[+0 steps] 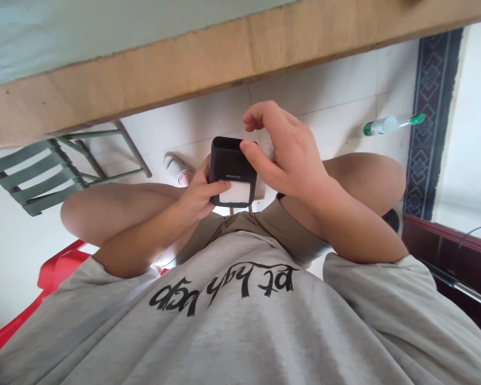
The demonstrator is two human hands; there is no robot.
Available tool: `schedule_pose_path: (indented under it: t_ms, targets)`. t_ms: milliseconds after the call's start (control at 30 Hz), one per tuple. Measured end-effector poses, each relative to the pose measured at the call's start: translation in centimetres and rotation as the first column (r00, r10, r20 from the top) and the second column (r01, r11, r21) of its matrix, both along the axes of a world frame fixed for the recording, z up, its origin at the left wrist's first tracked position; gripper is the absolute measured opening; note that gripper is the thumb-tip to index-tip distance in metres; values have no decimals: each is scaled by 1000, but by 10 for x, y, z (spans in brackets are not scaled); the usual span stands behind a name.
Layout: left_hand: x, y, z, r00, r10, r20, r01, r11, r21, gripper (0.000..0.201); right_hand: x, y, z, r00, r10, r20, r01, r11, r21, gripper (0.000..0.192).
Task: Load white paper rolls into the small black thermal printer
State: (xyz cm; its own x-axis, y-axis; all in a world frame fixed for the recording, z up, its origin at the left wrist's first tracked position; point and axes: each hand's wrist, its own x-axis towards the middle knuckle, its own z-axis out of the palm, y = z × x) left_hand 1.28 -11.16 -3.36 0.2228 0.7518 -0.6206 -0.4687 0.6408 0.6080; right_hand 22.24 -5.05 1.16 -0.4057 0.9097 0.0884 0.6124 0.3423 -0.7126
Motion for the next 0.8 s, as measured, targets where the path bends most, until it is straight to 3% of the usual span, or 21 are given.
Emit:
schedule_pose_path:
  t_ms: [100,200,300,467,633,800]
  targets:
    - [-3,1,2,999,-4,35,4,1000,6,73,-2,1,-10,998,59,33,-54,990,-131,44]
    - [-5,2,3,998,40,57,-41,999,3,78,-8,-1,-22,994,95,-46,-104,960,-261,64]
    - [-5,3,0,997,80,14,-80,997,-2,73,-13,-4,-31,979,90,-182,-157,903,-400,80]
    - [-6,1,-5,995,98,-15,-98,994,-42,63,-16,-6,-42,942,73,-327,-245,817,-523,85]
    - [-7,1,-4,991,130,-7,-130,990,-47,61,-18,-10,-43,946,66,-317,-230,827,-514,86]
    - [-4,6,-4,981,190,35,-184,974,-131,47,-20,-10,-35,985,48,-163,-117,891,-440,75]
